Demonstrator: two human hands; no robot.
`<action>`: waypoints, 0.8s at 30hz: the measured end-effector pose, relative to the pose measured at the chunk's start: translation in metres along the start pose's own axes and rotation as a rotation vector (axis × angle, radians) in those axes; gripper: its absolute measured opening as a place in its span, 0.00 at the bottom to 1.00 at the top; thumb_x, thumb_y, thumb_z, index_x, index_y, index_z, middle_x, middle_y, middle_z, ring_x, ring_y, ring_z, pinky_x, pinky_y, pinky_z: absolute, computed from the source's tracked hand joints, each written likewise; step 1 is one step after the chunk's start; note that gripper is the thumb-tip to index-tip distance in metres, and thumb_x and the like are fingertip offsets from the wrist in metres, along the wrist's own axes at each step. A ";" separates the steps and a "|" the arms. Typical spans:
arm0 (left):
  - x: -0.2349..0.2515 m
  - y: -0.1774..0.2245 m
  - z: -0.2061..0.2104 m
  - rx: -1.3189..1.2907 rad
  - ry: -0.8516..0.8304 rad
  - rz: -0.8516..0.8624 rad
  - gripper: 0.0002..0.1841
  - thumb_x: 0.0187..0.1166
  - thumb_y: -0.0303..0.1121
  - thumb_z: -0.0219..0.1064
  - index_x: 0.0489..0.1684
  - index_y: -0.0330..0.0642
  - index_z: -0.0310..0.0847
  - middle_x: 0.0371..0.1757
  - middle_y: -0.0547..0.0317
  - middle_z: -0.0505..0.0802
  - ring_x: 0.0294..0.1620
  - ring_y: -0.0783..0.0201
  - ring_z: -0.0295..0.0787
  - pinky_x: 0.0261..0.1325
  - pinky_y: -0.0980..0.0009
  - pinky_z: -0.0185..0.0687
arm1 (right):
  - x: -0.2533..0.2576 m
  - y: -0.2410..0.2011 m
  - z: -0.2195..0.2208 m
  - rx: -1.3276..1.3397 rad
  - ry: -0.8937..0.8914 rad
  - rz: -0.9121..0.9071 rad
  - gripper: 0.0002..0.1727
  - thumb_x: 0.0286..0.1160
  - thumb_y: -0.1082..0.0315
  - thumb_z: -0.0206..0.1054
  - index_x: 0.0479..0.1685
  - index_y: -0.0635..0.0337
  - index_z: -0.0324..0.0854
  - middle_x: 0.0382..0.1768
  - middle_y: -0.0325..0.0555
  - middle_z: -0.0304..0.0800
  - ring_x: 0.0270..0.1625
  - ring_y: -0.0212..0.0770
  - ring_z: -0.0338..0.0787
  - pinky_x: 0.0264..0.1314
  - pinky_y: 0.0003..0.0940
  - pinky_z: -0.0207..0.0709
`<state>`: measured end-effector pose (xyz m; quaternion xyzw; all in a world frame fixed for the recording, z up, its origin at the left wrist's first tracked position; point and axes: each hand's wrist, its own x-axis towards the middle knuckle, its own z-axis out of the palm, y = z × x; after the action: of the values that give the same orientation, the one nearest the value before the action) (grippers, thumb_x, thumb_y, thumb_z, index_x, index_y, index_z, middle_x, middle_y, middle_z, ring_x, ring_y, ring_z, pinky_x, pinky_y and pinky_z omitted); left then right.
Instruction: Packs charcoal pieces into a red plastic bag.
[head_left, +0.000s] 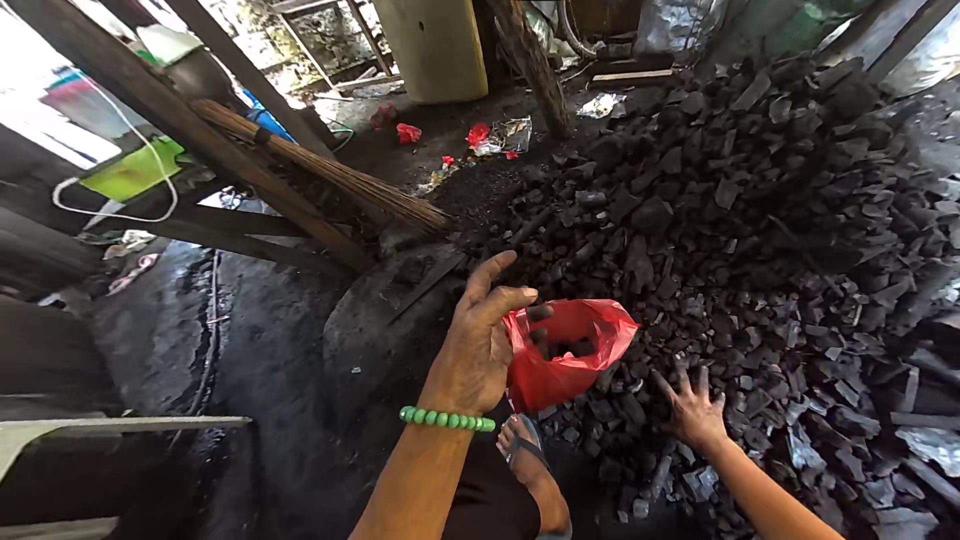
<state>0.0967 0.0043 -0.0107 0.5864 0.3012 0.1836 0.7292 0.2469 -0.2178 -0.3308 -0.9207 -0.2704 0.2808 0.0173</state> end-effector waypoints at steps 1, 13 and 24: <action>0.002 0.000 0.000 0.000 -0.007 -0.001 0.27 0.82 0.35 0.56 0.83 0.58 0.65 0.54 0.53 0.87 0.36 0.66 0.90 0.37 0.72 0.86 | -0.002 0.000 0.002 -0.019 0.004 -0.003 0.62 0.57 0.40 0.83 0.96 0.30 0.46 0.97 0.55 0.23 0.94 0.75 0.26 0.76 0.89 0.46; 0.009 -0.003 -0.006 0.028 -0.035 -0.018 0.26 0.82 0.35 0.56 0.82 0.58 0.66 0.48 0.52 0.89 0.35 0.65 0.91 0.35 0.73 0.87 | -0.004 0.000 0.004 -0.062 -0.021 -0.004 0.49 0.63 0.65 0.80 0.91 0.35 0.62 0.94 0.65 0.41 0.88 0.80 0.53 0.67 0.83 0.66; 0.014 -0.008 -0.001 0.052 -0.143 -0.021 0.29 0.79 0.36 0.56 0.83 0.59 0.64 0.48 0.52 0.91 0.33 0.65 0.92 0.33 0.73 0.88 | 0.008 0.042 -0.016 0.282 0.066 -0.043 0.39 0.62 0.60 0.83 0.80 0.46 0.77 0.81 0.72 0.67 0.80 0.73 0.72 0.73 0.71 0.72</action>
<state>0.1057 0.0121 -0.0217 0.6134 0.2591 0.1256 0.7354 0.2817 -0.2479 -0.3292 -0.9119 -0.2472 0.2852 0.1614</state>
